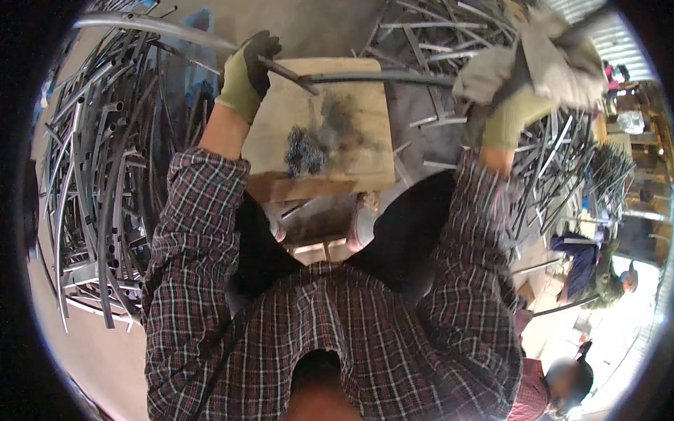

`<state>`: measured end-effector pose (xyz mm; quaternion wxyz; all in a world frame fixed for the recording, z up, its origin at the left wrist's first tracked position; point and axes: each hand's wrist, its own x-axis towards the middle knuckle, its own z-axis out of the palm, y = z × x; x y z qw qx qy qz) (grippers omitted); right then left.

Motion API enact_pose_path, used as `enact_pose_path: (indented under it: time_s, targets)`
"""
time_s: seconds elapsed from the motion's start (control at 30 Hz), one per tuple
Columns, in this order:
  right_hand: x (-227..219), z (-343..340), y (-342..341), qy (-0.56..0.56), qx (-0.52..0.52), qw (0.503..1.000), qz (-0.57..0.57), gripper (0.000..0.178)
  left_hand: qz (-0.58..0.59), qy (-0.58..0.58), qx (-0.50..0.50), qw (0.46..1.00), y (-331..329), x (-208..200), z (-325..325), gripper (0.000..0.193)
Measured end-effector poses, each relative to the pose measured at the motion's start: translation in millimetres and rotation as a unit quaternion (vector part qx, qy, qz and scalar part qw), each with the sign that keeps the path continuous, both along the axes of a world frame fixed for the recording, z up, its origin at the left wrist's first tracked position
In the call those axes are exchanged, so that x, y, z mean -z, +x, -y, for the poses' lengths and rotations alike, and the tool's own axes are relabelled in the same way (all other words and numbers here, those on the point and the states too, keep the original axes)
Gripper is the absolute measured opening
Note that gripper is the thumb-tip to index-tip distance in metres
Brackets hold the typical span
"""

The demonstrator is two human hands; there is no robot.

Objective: Cleaning and polishing metal T-joint components using an abrasive pad and a cloth.

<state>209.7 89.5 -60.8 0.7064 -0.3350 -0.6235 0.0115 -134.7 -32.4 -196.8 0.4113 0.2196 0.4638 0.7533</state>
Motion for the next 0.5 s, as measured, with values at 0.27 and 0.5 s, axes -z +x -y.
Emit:
enact_pose_path:
  time_s: [0.27,0.5]
  targets:
    - [14.4,1.9,6.4,0.004,-0.073,0.992,-0.106,0.020,-0.050,0.039,0.010,0.998,-2.3,7.6,-3.3,0.032]
    - [25.1,33.7,34.2,-0.063,-0.062,0.984,-0.156,0.020,0.090,0.023,0.104,0.990,-19.3,26.4,-26.7,0.029]
